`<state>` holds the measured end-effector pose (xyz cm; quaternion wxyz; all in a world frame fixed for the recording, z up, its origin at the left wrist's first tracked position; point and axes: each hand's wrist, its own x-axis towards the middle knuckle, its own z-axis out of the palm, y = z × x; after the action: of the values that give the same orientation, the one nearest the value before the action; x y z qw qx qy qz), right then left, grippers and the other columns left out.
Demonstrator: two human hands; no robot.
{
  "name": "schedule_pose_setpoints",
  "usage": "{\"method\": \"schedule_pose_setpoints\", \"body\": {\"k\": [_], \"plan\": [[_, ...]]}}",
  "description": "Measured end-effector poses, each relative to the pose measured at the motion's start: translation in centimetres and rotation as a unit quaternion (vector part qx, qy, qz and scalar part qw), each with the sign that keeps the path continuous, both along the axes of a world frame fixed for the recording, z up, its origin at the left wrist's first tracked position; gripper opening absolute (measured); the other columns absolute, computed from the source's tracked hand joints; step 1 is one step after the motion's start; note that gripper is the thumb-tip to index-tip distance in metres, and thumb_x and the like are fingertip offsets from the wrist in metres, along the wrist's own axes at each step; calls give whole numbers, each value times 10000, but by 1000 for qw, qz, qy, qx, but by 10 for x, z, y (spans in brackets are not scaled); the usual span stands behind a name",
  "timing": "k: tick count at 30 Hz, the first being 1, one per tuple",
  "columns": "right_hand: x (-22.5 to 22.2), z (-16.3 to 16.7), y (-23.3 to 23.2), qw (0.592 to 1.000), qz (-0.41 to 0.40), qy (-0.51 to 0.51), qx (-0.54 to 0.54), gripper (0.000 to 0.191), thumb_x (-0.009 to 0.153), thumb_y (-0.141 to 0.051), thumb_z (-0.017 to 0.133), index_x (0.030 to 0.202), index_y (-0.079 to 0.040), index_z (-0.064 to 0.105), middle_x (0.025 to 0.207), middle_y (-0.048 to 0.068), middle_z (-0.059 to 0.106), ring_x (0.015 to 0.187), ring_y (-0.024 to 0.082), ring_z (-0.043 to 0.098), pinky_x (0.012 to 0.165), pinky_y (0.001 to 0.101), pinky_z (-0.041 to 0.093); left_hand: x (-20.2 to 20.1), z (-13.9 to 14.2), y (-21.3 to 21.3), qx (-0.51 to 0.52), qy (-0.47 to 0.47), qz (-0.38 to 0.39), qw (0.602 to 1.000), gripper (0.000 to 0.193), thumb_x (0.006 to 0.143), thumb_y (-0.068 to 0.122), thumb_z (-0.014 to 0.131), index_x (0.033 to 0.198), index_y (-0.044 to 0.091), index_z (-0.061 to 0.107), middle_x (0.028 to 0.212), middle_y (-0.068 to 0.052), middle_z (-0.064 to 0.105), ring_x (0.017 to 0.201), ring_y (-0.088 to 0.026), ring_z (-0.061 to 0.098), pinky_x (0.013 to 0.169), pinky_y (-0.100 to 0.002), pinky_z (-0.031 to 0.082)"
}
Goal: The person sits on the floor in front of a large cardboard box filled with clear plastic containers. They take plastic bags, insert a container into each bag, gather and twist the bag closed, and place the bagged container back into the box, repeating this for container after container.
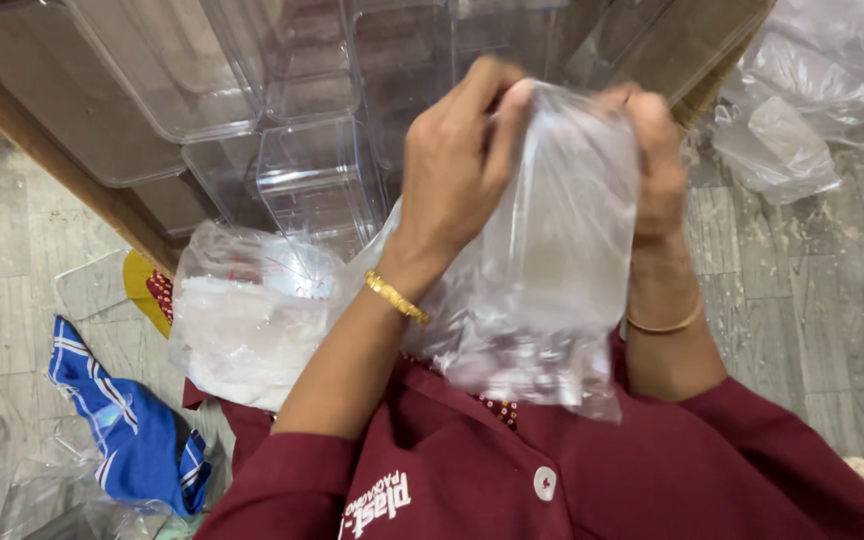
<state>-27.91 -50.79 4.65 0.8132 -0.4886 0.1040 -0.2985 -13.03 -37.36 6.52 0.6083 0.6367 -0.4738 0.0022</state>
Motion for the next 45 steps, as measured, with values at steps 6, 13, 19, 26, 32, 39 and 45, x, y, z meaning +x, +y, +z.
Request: {"method": "schedule_pose_setpoints", "body": {"k": [6, 13, 19, 26, 32, 39, 45], "plan": [[-57, -17, 4, 941, -31, 120, -315, 444, 1103, -369, 581, 1266, 41, 633, 1159, 146, 692, 1084, 190, 659, 971, 342, 537, -2, -5, -23, -46, 19, -94, 994, 157, 1107, 214, 632, 1092, 57, 632, 933, -67, 699, 826, -179, 695, 775, -318, 562], [-155, -82, -93, 931, -343, -33, 121, 447, 1067, -372, 603, 1323, -5, 615, 1292, 118, 668, 1229, 263, 642, 1126, 414, 542, 21, -47, -19, 12, 359, -276, 892, 254, 1078, 249, 554, 1163, 32, 653, 869, -14, 681, 635, -73, 452, 577, -255, 354], [-159, -161, -138, 808, -512, 130, 261, 443, 1041, -339, 674, 1392, -97, 559, 1329, 67, 599, 1237, 245, 560, 1098, 434, 485, 24, -58, -17, -45, 253, -306, 917, 360, 1173, 305, 477, 1311, 24, 655, 1061, -16, 678, 1011, -80, 590, 945, -241, 476], [-72, -96, -135, 905, -410, 55, -100, 537, 1064, -217, 736, 1504, -150, 435, 1476, -8, 532, 1284, 202, 539, 1126, 410, 495, 22, -58, -11, -23, 292, -255, 921, 380, 1147, 329, 471, 1273, 42, 685, 1022, -1, 685, 1000, -71, 597, 950, -239, 465], [-40, -9, 4, 941, -34, 122, -314, 500, 1020, -138, 725, 1459, -37, 506, 1233, 68, 663, 1163, 126, 628, 1023, 269, 532, 12, -48, -2, -8, 265, -266, 927, 304, 1090, 274, 616, 1275, 43, 689, 1065, -8, 705, 1034, -80, 628, 967, -256, 492], [-16, -12, 31, 916, -120, 216, -316, 101, 1080, 1, 662, 1174, 20, 693, 992, 33, 699, 873, 53, 628, 783, 196, 512, 14, -44, 11, 24, 188, -253, 949, 238, 1054, 224, 679, 1169, 36, 767, 1065, -24, 740, 979, -88, 656, 901, -253, 527], [-20, -23, 28, 997, -47, 53, -28, 118, 1061, -94, 700, 1021, -2, 639, 962, 81, 704, 723, 57, 583, 643, 179, 470, 9, -20, 46, 65, 307, -307, 899, 295, 1101, 286, 577, 965, 41, 671, 869, 33, 632, 803, -50, 545, 743, -232, 460]]}}
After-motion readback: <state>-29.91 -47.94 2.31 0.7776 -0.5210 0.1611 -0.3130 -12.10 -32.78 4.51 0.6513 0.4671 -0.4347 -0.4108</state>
